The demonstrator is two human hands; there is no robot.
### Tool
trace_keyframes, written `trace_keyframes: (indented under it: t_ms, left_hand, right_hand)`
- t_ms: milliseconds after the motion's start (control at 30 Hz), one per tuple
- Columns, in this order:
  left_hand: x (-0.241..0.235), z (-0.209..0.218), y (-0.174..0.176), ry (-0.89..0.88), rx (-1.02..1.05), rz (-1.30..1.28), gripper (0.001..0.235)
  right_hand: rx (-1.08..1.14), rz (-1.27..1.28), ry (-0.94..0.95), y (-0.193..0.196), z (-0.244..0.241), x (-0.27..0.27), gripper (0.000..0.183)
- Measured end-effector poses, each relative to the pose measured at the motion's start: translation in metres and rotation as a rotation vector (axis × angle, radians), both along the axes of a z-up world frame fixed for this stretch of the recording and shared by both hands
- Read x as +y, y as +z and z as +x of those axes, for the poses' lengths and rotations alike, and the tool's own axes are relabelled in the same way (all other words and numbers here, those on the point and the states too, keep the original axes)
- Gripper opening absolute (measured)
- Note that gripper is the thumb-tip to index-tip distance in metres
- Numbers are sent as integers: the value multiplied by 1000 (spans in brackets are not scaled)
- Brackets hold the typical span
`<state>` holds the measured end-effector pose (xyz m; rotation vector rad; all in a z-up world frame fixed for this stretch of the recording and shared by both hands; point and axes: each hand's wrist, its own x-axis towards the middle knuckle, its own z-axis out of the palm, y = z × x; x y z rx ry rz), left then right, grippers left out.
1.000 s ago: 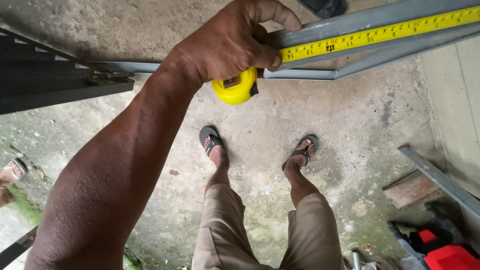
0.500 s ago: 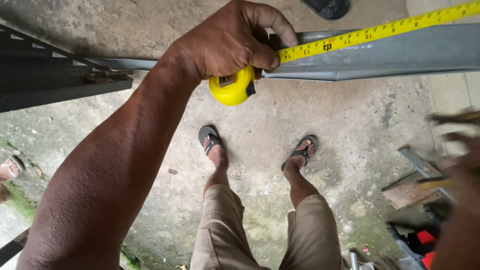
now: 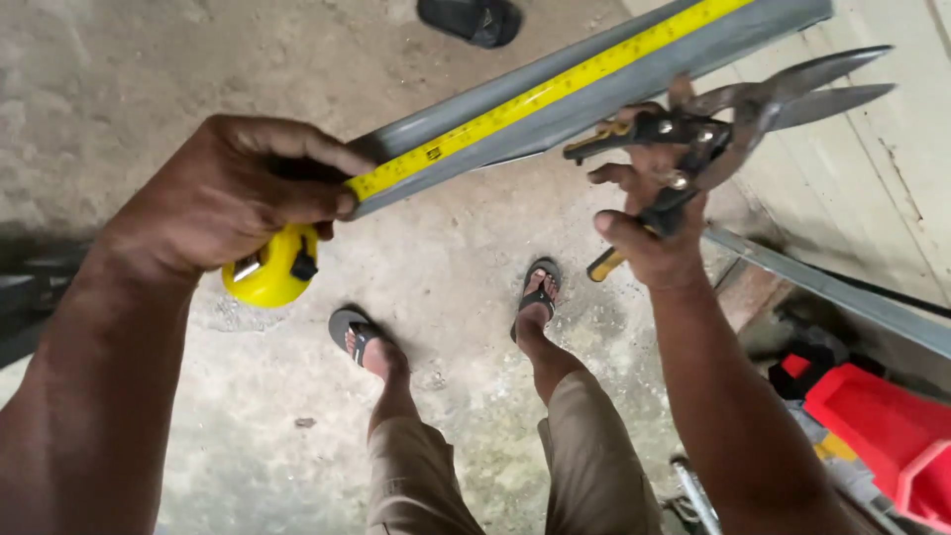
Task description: The person measures a metal frame using a yellow tape measure and marks a spot with tin snips. They then use the tin snips to cut the metal frame at the marked location.
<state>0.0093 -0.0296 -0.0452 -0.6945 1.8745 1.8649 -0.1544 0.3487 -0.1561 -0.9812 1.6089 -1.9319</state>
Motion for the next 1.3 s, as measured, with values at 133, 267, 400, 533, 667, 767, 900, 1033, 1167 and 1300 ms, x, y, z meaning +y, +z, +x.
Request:
trace_keyframes:
  t_ms: [133,267,400,533,667,767,900,1033,1167,1300]
  left_hand:
    - [-3,4,-6,17,44,52,36]
    - [2,-1,7,30,-99,-54,36]
    - [4,-5,10,24,-132,-57,38]
    - [6,-8,10,30,-165,-84,36]
    - [0,0,1,-8,-32,-24,31]
    - [11,-3,22,8,-85,-85,31]
    - [15,-4,26,27,-105,-86,37]
    - [12,-3,22,80,-79,-32,31]
    - [6,5,15,59,-60,-16,32]
    - [-1,15,-4,35,94,19,31]
  right_hand:
    - [105,-46,1,-8,4,-1,101]
    - [81,78,-26,0,8,-8,108]
    - [107,86,-33,-6,8,-6,92]
    - [122,73,-35,-7,3,-1,106]
    - [156,22,5,-9,-5,-3,106]
    - [115,197,-50,-20,-9,16,77]
    - [99,-5,45,-26,-29,6,83]
    - [98,29,119,-18,-38,1,91]
    - [160,38,136,-26,-43,3,98]
    - [148,103,107,-11,-29,-9,86]
